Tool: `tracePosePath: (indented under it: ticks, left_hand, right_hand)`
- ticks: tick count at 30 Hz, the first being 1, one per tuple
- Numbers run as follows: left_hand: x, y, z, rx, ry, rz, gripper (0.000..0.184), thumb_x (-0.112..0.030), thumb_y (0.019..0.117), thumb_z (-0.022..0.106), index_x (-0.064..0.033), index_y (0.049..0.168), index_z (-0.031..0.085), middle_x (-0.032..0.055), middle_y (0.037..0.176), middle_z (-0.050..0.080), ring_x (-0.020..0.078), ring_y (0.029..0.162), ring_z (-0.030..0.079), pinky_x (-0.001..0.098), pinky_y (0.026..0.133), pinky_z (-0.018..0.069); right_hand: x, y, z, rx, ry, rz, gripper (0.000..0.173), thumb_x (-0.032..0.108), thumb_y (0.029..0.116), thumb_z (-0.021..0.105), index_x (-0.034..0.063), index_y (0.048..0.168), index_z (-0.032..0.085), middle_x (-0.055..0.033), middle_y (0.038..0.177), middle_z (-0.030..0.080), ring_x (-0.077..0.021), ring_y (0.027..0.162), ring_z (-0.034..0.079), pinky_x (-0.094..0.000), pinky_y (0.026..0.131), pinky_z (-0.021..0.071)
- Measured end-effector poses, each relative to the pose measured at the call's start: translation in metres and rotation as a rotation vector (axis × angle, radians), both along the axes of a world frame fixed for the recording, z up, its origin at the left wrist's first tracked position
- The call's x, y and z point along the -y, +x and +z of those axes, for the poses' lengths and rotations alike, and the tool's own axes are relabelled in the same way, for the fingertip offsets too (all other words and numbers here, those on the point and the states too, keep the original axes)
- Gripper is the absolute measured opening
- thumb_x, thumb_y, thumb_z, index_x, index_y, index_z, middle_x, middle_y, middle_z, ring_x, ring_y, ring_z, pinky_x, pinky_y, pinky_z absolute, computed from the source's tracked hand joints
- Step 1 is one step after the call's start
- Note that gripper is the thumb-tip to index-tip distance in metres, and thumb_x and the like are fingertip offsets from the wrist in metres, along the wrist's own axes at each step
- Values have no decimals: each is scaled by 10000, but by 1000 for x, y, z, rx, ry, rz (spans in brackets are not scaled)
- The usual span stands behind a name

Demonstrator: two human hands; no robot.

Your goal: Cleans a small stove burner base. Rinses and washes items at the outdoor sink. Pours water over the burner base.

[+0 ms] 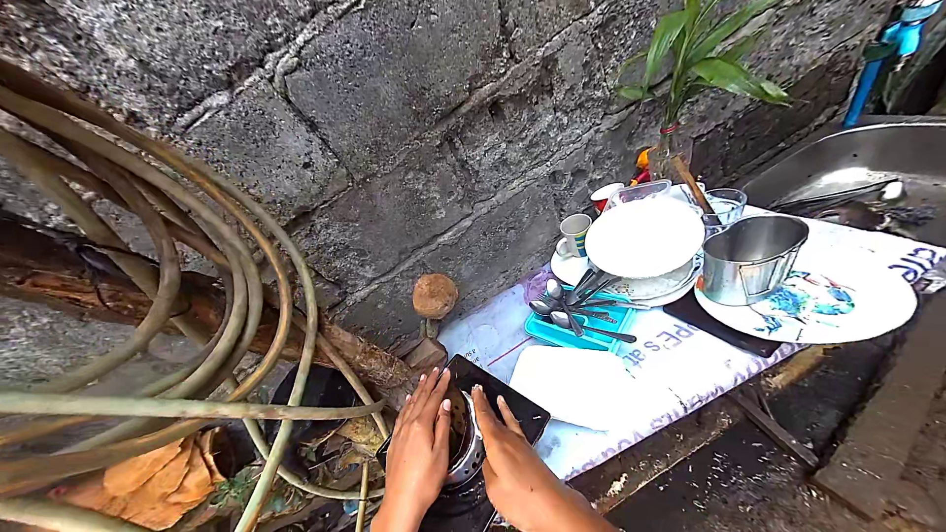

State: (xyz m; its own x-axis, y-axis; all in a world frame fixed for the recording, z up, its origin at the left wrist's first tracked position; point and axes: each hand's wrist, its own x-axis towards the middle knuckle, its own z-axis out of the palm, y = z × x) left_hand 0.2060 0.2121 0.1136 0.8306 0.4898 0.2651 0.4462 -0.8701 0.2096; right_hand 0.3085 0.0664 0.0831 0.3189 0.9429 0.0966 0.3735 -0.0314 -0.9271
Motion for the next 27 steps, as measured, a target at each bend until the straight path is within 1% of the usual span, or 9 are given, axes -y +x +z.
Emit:
tracePosePath:
  ticks: [3, 5, 9, 11, 14, 16, 20, 24, 27]
  left_hand:
    - [0, -1, -1, 1, 5, 1, 519, -344, 1081, 296, -145, 1486, 552, 26, 1562, 495, 222, 1497, 383, 501, 1241, 270]
    - [-1, -2, -1, 0, 13, -4, 516, -339, 1079, 299, -149, 1487, 552, 20, 1563, 495, 214, 1495, 386, 491, 1241, 277]
    - [0, -1, -1, 9, 23, -1, 507, -325, 1078, 309, -141, 1477, 563, 23, 1553, 506, 214, 1489, 398, 487, 1240, 282]
    - [0, -1, -2, 11, 25, 3, 508, -330, 1079, 306, -146, 1475, 565, 20, 1552, 507, 212, 1489, 398, 482, 1241, 283]
    - [-1, -2, -3, 7, 27, 0, 516, -341, 1080, 296, -150, 1478, 563, 13, 1557, 502, 205, 1492, 392, 471, 1244, 283]
    - [-1, -2, -3, 10, 26, 1, 511, -336, 1080, 302, -150, 1476, 565, 12, 1555, 504, 206, 1493, 390, 472, 1243, 286]
    - [-1, -2, -4, 29, 29, -1, 507, -332, 1077, 312, -140, 1466, 576, 22, 1545, 516, 212, 1485, 403, 470, 1239, 294]
    - [0, -2, -3, 29, 29, 2, 504, -335, 1082, 313, -136, 1461, 580, 25, 1539, 522, 214, 1483, 407, 460, 1240, 295]
    - [1, -1, -3, 22, 34, 9, 503, -332, 1081, 312, -143, 1463, 579, 20, 1541, 520, 211, 1481, 409, 458, 1239, 297]
  right_hand:
    - [0, 7, -2, -68, 19, -14, 725, -83, 967, 404, -57, 1614, 77, -198, 1703, 134, -277, 1597, 89, -456, 1295, -39]
    - [1, 16, 0, -113, 12, -38, 735, -77, 971, 398, -29, 1623, 62, -178, 1709, 116, -282, 1598, 64, -459, 1293, -38]
    - [-2, 21, 4, -11, -66, 85, 722, -75, 980, 413, -39, 1620, 80, -181, 1706, 137, -294, 1596, 89, -447, 1296, -9]
    - [-2, 23, 3, -113, -43, 49, 718, -75, 981, 395, -4, 1630, 96, -144, 1711, 147, -310, 1595, 76, -446, 1297, 32]
    - [-6, 23, 1, -45, -32, 55, 729, -84, 966, 428, -44, 1618, 102, -183, 1696, 184, -289, 1592, 124, -447, 1295, -20]
    - [-6, 26, 3, -50, -44, 68, 712, -76, 978, 413, -37, 1620, 107, -171, 1695, 202, -279, 1592, 125, -449, 1294, -27]
    - [-7, 28, 1, -170, 10, 66, 734, -89, 966, 396, -21, 1625, 81, -164, 1705, 159, -305, 1594, 97, -445, 1299, 14]
    - [-8, 19, 2, -221, 34, 121, 787, -105, 950, 405, -42, 1615, -12, -202, 1711, 43, -291, 1599, 49, -451, 1293, -34]
    - [-11, 11, -2, -145, 70, 74, 819, -132, 909, 441, -73, 1606, 16, -229, 1703, 65, -286, 1598, 58, -454, 1291, -22]
